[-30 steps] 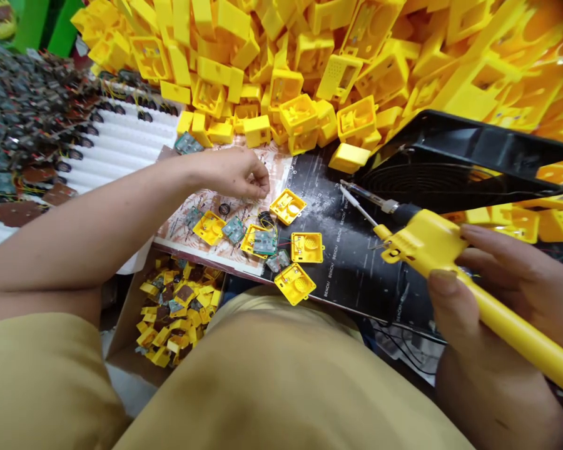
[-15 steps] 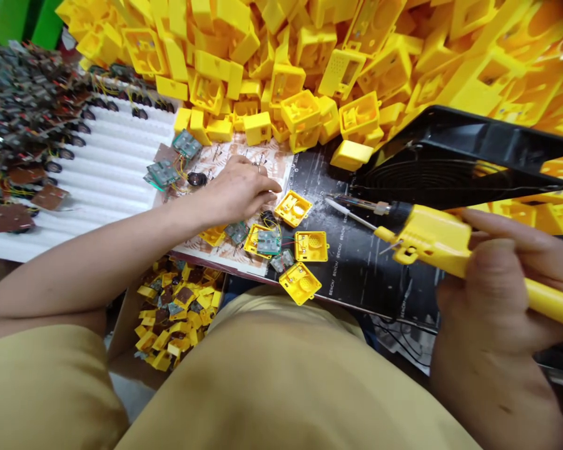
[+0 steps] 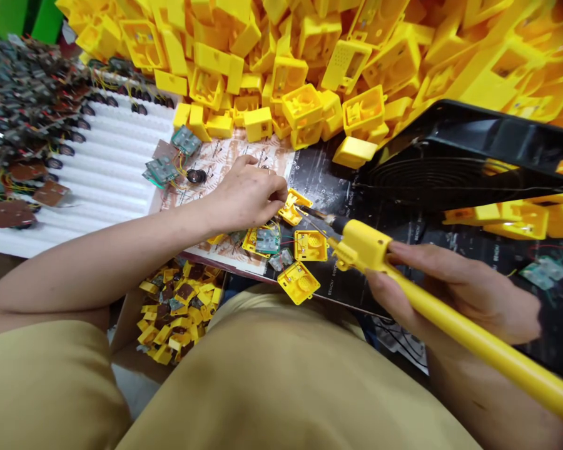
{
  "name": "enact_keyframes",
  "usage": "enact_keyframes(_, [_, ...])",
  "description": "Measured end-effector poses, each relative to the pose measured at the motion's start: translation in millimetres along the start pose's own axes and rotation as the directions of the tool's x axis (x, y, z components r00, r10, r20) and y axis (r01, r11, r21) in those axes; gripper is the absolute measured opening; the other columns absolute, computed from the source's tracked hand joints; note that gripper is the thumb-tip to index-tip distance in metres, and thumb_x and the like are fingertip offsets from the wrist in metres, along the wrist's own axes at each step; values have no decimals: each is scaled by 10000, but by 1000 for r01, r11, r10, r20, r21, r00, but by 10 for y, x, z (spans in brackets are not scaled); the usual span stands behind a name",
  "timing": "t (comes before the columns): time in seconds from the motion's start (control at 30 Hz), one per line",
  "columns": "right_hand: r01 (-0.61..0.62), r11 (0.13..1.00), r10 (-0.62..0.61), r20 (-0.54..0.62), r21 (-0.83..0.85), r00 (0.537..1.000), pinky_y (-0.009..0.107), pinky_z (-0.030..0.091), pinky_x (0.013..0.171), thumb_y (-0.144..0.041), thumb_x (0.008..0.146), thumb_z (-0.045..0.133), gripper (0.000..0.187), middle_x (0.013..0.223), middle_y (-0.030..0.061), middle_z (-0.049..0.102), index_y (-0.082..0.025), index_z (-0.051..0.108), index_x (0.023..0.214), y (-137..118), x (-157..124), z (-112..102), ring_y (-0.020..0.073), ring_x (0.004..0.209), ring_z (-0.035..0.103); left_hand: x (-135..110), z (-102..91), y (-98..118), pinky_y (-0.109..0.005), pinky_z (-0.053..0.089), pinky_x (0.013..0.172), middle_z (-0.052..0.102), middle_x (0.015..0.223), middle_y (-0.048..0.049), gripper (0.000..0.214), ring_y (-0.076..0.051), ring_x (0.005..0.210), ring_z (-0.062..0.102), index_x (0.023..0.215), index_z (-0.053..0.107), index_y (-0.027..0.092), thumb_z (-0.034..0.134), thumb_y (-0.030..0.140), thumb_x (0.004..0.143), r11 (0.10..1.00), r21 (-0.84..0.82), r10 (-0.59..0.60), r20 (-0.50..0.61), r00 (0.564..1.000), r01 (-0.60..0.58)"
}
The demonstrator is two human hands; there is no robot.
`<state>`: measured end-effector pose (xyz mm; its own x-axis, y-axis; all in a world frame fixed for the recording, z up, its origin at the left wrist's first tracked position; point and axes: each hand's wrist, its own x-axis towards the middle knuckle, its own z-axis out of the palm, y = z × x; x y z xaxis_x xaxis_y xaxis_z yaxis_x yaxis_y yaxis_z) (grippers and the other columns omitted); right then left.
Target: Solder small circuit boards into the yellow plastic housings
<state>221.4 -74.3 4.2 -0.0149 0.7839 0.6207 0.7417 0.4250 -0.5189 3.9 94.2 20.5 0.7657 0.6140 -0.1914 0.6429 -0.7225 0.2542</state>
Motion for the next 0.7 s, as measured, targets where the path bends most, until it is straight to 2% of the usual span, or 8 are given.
enact_keyframes(0.07, [45,999,-46,63,23,997,193,555,487,-251,815,738,161,725,-28,708,-226,640,941,-42,59,14,126,592,678,27,-1,41,-443,323,1017,732,888,-31,233,-190,897,643,870,722,193,495,234,837,998,60,-3,18,1000,2])
enact_keyframes(0.17, [48,999,-47,132,-1,990,177,566,503,-241,844,709,122,663,-40,682,-217,597,803,-87,117,35,118,572,676,47,-19,78,-442,335,979,722,886,-45,253,-207,906,638,847,727,195,477,232,846,990,141,7,39,999,-13])
enact_keyframes(0.27, [37,999,-32,166,-31,986,192,572,519,-265,884,668,131,673,-27,688,-221,586,793,-115,144,58,127,592,684,56,-33,89,-426,348,953,724,872,-47,262,-205,876,634,850,732,196,472,227,841,984,178,18,56,998,-27])
enact_keyframes(0.4, [132,990,-125,126,-48,984,171,538,490,-236,845,715,168,673,-34,690,-221,557,790,-144,193,93,115,585,677,67,-36,96,-394,373,916,722,833,-43,251,-196,844,627,843,732,194,485,233,818,981,191,24,44,999,-31])
enact_keyframes(0.5, [204,976,-189,174,-77,967,182,551,531,-208,839,710,133,683,-34,687,-218,578,827,-162,225,103,100,572,655,72,-44,113,-395,392,881,712,798,-69,252,-220,845,635,819,728,174,484,234,810,981,194,14,66,998,-27])
enact_keyframes(0.63, [266,964,-257,255,-3,932,220,568,596,-139,769,758,198,744,36,689,-168,601,886,-197,244,49,123,635,658,83,-54,133,-401,408,858,714,810,-93,265,-242,851,646,818,730,162,475,231,804,977,214,7,84,996,-25])
enact_keyframes(0.7, [221,975,-212,264,-5,941,211,565,616,-150,796,735,153,741,25,678,-175,608,876,-214,253,-10,117,647,656,92,-53,134,-386,416,846,716,803,-86,267,-230,835,645,822,730,163,476,243,805,975,222,9,79,997,-27])
